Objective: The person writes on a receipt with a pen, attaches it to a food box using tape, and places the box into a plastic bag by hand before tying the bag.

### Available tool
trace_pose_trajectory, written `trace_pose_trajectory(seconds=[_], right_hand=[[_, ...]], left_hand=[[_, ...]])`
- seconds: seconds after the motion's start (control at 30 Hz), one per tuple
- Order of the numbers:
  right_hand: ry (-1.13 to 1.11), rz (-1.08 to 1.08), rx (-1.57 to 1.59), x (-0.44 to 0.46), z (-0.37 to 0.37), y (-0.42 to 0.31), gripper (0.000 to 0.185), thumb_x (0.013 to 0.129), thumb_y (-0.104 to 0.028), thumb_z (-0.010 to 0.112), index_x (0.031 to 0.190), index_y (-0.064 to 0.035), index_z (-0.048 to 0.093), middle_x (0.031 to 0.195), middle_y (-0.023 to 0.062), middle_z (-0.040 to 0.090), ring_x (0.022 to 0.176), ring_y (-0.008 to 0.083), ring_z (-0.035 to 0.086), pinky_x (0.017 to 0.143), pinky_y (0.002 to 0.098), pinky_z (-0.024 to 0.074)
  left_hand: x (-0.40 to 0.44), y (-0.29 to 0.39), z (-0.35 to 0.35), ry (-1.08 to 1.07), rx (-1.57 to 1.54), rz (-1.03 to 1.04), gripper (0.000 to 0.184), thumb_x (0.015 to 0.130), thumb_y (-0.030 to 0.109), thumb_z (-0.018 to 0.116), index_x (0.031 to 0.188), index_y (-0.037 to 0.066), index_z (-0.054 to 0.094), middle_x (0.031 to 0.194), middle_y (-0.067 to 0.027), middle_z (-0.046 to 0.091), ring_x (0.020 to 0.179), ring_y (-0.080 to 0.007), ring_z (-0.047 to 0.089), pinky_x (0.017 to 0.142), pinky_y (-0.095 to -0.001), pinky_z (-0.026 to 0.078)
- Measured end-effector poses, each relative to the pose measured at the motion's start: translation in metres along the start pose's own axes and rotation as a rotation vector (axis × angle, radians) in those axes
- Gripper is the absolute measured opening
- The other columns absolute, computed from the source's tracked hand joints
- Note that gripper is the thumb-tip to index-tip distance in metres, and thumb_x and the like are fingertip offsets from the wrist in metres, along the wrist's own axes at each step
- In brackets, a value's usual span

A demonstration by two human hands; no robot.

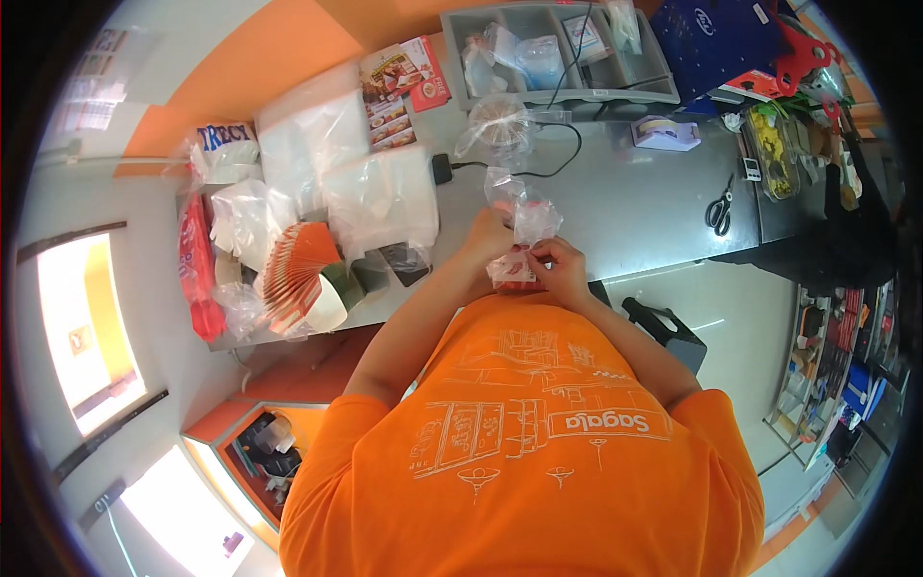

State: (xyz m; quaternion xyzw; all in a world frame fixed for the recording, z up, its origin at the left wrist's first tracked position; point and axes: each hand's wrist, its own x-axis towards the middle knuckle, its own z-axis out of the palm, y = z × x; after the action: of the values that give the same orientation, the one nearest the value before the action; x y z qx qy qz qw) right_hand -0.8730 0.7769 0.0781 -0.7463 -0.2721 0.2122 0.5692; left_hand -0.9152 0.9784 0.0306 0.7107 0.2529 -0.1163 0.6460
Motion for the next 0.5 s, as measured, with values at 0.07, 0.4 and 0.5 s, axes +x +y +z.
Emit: trace_pose_trajectory(seconds=[0.07,0.4,0.5], right_hand=[[0.006,-0.016,-0.018,0.000,0.000,0.000,0.010,0.087,0.000,0.079,0.091,0.0028,0.070,0.097,0.0112,0.071,0.081,0.0174,0.074,0.071,0.0285,0.0612],[0.039,0.009,-0.148,0.003,0.002,-0.006,0.012,0.086,-0.005,0.079,0.090,0.0020,0.070,0.093,0.0135,0.070,0.077,0.0239,0.074,0.069,0.0337,0.0603],[0.047,0.040,-0.152,0.004,0.003,-0.005,0.009,0.087,-0.003,0.077,0.091,0.0022,0.070,0.095,0.0145,0.070,0.079,0.0256,0.074,0.070,0.0353,0.0603]], left_hand=[[-0.001,0.004,0.000,-0.007,0.010,-0.021,0.029,0.086,0.017,0.081,0.108,-0.001,0.079,0.094,-0.0071,0.075,0.081,-0.0140,0.072,0.066,-0.0304,0.060],[0.007,-0.012,0.004,-0.008,0.015,0.013,0.032,0.084,0.018,0.083,0.109,-0.001,0.077,0.094,-0.0086,0.076,0.080,-0.0142,0.072,0.064,-0.0300,0.060],[0.005,-0.010,0.009,0.082,0.046,0.015,0.018,0.073,0.004,0.075,0.090,-0.001,0.079,0.079,-0.0145,0.077,0.070,-0.0228,0.075,0.065,-0.0372,0.058]])
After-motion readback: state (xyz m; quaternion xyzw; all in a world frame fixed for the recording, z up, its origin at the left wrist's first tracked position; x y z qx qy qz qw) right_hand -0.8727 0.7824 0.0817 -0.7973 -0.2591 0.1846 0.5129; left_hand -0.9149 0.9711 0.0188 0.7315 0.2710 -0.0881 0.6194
